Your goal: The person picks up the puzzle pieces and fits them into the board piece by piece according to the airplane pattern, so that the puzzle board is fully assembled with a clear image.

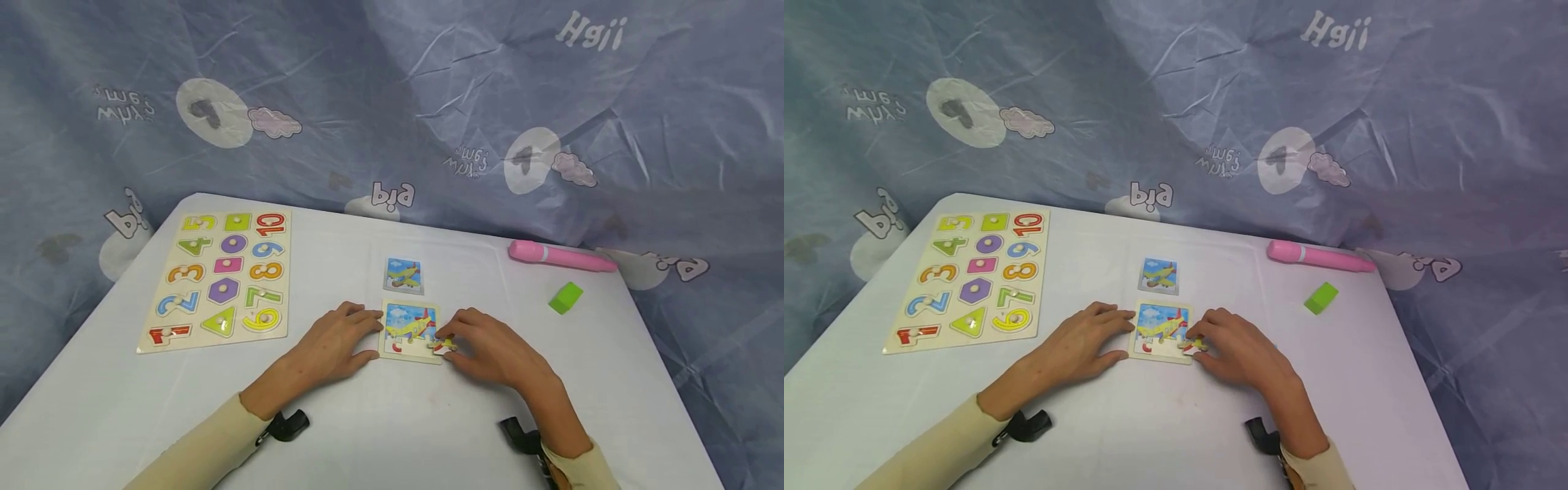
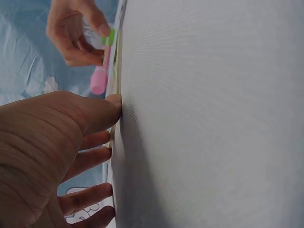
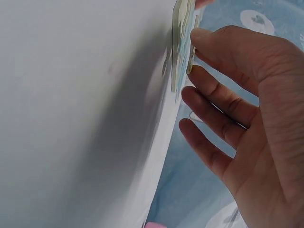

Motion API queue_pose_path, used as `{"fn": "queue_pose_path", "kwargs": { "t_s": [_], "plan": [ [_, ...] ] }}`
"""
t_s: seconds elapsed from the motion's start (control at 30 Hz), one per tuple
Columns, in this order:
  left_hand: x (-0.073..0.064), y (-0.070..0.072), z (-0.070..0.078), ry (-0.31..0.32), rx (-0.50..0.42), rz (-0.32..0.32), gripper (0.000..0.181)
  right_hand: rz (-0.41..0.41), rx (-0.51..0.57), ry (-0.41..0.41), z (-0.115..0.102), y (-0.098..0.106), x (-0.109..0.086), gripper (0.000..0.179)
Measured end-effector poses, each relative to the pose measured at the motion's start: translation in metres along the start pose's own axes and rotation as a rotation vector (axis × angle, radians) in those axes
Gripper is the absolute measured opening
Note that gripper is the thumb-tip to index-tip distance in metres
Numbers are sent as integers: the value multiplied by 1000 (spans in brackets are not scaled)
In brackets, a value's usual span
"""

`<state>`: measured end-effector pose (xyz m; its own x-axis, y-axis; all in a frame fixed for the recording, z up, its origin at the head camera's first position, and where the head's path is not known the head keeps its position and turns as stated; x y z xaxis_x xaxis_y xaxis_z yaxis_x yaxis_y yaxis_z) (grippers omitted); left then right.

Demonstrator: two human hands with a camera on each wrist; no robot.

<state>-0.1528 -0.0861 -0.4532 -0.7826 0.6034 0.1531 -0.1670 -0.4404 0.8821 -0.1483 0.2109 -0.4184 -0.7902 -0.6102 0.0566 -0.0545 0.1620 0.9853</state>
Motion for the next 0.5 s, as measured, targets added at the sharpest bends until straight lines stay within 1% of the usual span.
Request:
{"fn": "queue_pose_path", "kwargs": {
  "t_s": [0.3,0.5],
  "plan": [
    [0,0,0,-12,20,6,45,22,-26,52,-11,-3,13,31],
    [1,0,1,-5,16,-1,45,-8,-19,66,-19,-5,20,31]
  ]
}}
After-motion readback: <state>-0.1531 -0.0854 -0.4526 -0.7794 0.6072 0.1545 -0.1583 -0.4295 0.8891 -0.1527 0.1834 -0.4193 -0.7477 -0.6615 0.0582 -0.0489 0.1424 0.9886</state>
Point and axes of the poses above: each hand's wrist, its own x-axis towards the middle knuckle, its own y-axis out of the back of the hand, z = x × y, the point moved 2 cm from there along x, towards the middle knuckle, and after that the axes turned 5 degrees about -x, right-handed, at the moved point
